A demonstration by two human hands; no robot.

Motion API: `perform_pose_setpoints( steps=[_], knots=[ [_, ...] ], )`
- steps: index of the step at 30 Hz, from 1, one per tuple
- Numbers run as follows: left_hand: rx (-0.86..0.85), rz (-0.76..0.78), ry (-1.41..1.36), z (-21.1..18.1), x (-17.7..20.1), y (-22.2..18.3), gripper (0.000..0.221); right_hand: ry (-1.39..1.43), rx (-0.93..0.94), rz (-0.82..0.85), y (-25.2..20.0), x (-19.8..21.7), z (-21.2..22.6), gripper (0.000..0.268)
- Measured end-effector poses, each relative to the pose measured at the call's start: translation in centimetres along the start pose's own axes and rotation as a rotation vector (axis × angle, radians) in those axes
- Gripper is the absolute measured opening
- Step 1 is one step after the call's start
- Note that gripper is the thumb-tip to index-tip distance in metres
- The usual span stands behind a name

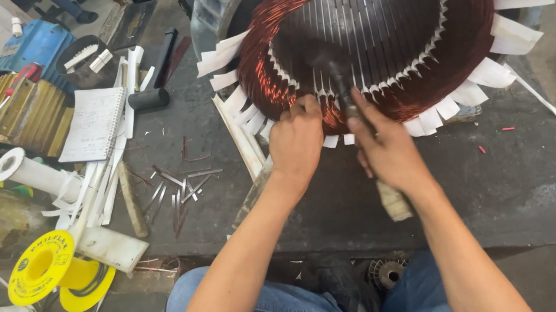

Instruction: The person is performing the final shaping of motor windings by using a rubber mallet and a wedge to tap the copper coils into place within the stator slots.

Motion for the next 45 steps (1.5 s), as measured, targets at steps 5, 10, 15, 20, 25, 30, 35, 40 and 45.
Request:
perform_pose_setpoints(
  steps=[5, 10, 15, 20, 25, 30, 35, 40, 45],
  knots=[
    [0.021, 0.004, -0.020, -0.1, 0.3, -0.1, 0.014, 0.098, 0.032, -0.136, -0.3, -0.4, 1.2, 0.056],
    [0.001, -0.002, -0.059, 0.3, 1.2, -0.5, 0.011, 0.103, 0.023, -0.035, -0.4, -1.2, -1.0, 0.053],
    [-0.105, 0.055, -0.247, 1.0, 7.1, -7.4, 0.011, -0.026, 0.007, -0.045, -7.3, 4.5, -0.2, 0.063],
    [-0.218, 0.096, -0.525, 2.5, 7.3, -15.2, 0.006, -0.669, -0.246, 0.054, -14.2, 13.3, -5.8, 0.088],
    [-0.203, 0.352, -0.559, 1.0, 3.3, -16.6, 0.036, -1.276, -0.036, 0.136, -15.0, 16.2, -8.4, 0.069],
    [-0.154, 0.394, -0.607, 2.1, 5.1, -15.3, 0.089, -0.942, 0.314, -0.044, -13.0, 17.9, -13.3, 0.048],
    [-0.207, 0.167, -0.721, 6.1, 6.4, -13.8, 0.086, -0.588, -0.085, -0.149, -11.5, 19.5, -23.5, 0.042],
    [0.087, 0.313, -0.722, 18.8, 1.7, -11.8, 0.022, -0.355, -0.076, -0.067, -11.2, 22.7, -32.8, 0.037],
    [0.549, 0.666, -0.729, 30.5, -7.5, -13.3, 0.006, -0.390, -0.067, -0.081, -12.6, 22.8, -31.8, 0.034]
  ],
)
Point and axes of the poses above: each hand's wrist, its own y-axis towards the middle knuckle, its own x-axis out of the back of the hand, z = x × y, the point moved 5 cm from there along y, towards the middle knuckle, and after that the axes turned 7 degrees about z, right-handed, at the moved point
